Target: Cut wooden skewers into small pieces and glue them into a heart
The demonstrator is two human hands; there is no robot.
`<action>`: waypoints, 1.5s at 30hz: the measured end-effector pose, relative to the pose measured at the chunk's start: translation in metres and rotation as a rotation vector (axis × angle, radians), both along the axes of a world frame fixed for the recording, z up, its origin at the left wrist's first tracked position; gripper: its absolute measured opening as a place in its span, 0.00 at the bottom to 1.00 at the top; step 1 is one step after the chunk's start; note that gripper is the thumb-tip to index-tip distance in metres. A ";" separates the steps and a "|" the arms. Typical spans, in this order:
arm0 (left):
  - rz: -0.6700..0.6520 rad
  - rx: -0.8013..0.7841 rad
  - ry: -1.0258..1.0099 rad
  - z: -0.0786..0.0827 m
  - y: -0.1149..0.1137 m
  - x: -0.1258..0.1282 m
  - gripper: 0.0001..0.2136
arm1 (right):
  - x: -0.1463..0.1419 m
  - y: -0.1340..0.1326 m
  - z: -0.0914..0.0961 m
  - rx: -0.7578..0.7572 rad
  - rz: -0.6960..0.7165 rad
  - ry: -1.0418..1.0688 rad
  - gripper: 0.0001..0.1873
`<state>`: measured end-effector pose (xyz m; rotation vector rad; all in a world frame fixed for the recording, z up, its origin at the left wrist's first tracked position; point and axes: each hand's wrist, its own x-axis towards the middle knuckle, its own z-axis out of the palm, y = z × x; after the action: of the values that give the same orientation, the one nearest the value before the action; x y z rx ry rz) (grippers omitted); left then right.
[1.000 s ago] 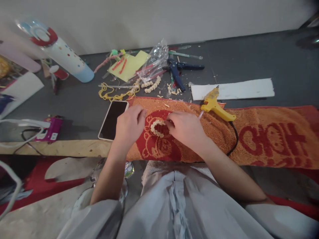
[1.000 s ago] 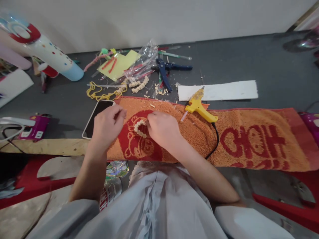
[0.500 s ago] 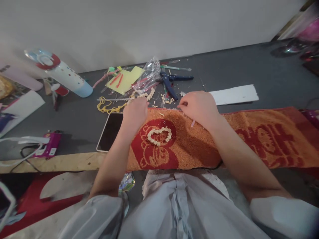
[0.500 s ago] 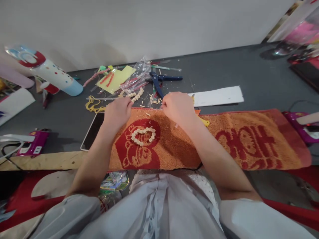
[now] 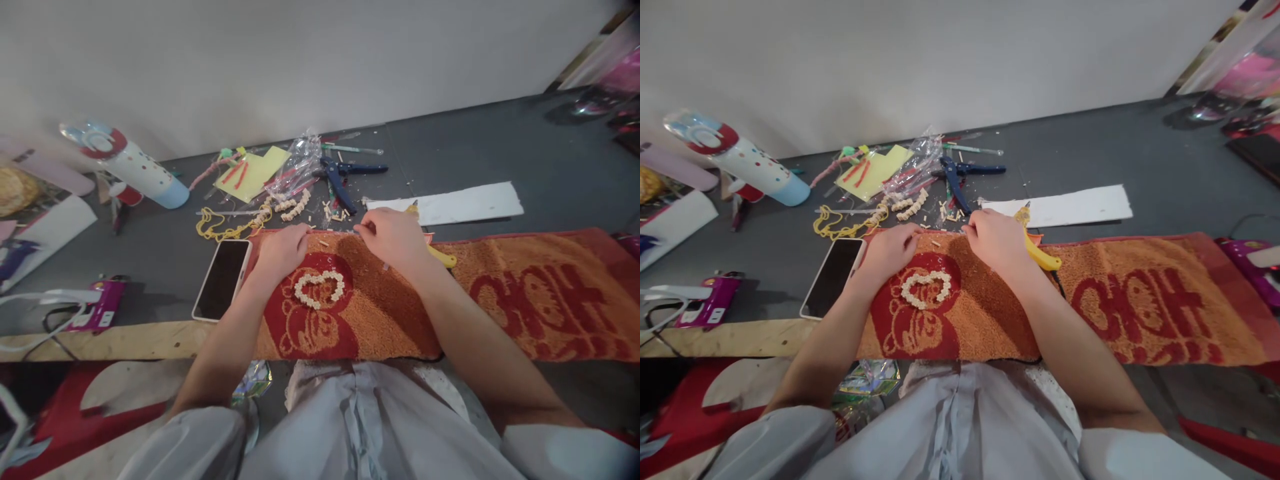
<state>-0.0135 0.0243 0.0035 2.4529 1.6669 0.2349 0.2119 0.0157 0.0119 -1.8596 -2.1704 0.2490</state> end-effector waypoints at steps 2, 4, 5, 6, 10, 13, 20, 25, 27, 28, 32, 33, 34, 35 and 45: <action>-0.050 -0.034 -0.009 -0.002 0.000 0.000 0.13 | -0.002 -0.002 -0.001 -0.008 -0.010 0.041 0.07; -0.092 -0.050 -0.022 -0.005 0.001 -0.002 0.14 | -0.005 -0.003 -0.002 -0.020 -0.017 0.047 0.07; -0.107 -0.054 -0.030 -0.007 0.001 -0.003 0.14 | -0.006 -0.004 -0.002 -0.025 -0.016 0.041 0.07; -0.120 -0.056 -0.039 -0.008 0.002 -0.004 0.15 | -0.007 -0.005 -0.001 -0.029 -0.011 0.033 0.08; -0.168 -0.066 -0.082 -0.015 0.003 -0.006 0.17 | -0.009 -0.007 0.001 -0.042 0.023 0.014 0.09; -0.183 -0.081 -0.091 -0.020 0.003 -0.005 0.18 | -0.009 -0.008 0.001 -0.047 0.050 -0.003 0.09; -0.172 -0.084 -0.060 -0.023 0.003 -0.004 0.16 | -0.009 -0.008 -0.003 -0.019 0.084 -0.034 0.10; -0.183 -0.063 -0.046 -0.022 0.003 -0.004 0.14 | -0.010 -0.008 -0.004 -0.025 0.087 -0.021 0.10; -0.187 -0.061 -0.032 -0.021 0.003 -0.004 0.14 | -0.011 -0.008 -0.005 -0.030 0.088 -0.021 0.10; -0.187 -0.064 -0.025 -0.020 0.003 -0.004 0.14 | -0.011 -0.008 -0.005 -0.030 0.090 -0.021 0.10; -0.186 -0.066 -0.014 -0.016 0.001 -0.002 0.14 | -0.011 -0.008 -0.007 -0.024 0.091 -0.017 0.10; -0.188 -0.063 -0.012 -0.016 0.001 -0.002 0.14 | -0.011 -0.007 -0.008 -0.022 0.086 -0.016 0.10; -0.190 -0.061 -0.009 -0.015 0.001 -0.001 0.14 | -0.010 -0.007 -0.008 -0.020 0.084 -0.016 0.10; -0.194 -0.061 -0.005 -0.015 0.000 -0.001 0.13 | -0.010 -0.007 -0.009 -0.017 0.082 -0.017 0.10; -0.151 -0.001 -0.059 -0.018 0.002 -0.004 0.15 | -0.010 -0.007 -0.008 -0.022 0.107 -0.041 0.12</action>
<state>-0.0171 0.0260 -0.0145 2.5299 1.4498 0.2832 0.2018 0.0084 0.0043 -1.7770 -2.3074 0.2589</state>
